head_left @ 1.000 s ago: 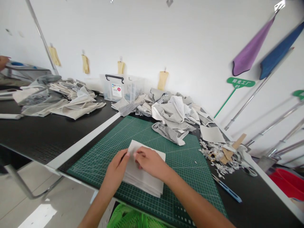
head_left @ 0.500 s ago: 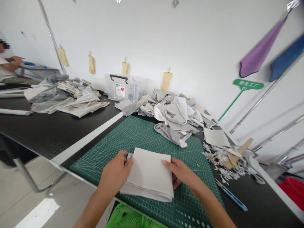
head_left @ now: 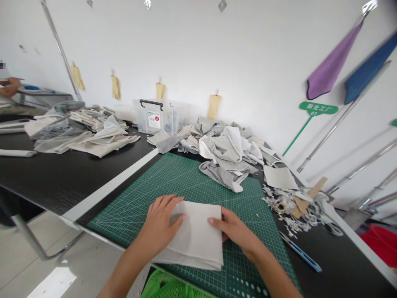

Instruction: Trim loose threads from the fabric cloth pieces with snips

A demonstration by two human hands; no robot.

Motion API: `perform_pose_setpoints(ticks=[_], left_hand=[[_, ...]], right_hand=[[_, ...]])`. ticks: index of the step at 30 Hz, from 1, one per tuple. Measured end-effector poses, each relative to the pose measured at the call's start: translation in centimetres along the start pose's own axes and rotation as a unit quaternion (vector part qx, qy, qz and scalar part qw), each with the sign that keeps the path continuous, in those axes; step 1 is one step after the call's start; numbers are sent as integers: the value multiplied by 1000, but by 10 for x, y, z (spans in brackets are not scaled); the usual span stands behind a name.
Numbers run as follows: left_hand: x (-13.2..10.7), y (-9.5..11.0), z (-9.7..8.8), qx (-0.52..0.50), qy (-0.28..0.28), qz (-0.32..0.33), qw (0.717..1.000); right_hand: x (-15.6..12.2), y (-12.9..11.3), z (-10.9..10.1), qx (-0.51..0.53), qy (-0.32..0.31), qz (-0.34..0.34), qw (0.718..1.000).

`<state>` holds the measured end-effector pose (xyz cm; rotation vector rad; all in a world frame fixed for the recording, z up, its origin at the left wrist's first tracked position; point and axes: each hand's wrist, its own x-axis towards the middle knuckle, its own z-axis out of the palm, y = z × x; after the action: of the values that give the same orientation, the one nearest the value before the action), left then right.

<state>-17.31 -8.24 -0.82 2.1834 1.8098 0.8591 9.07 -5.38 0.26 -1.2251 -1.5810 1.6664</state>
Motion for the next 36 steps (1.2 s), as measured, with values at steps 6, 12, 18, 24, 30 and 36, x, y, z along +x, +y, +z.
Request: perform_pose_setpoints(ticks=[6, 12, 18, 24, 30, 36], left_hand=[[2, -15, -14, -179, -44, -96, 978], [-3, -16, -29, -452, -125, -211, 858], [-9, -6, -16, -614, -184, -279, 715], [5, -35, -24, -607, -47, -287, 739], [43, -133, -71, -591, 232, -252, 730], [38, -209, -103, -405, 340, -368, 765]], right_hand=[[-8, -16, 3, 47, 31, -28, 998], [-11, -28, 6, 187, 79, -37, 978], [-3, -18, 1, 237, 117, -30, 964], [5, 1, -2, 170, 74, 40, 982], [9, 7, -4, 159, 64, 45, 984], [11, 10, -4, 153, 69, 52, 984]])
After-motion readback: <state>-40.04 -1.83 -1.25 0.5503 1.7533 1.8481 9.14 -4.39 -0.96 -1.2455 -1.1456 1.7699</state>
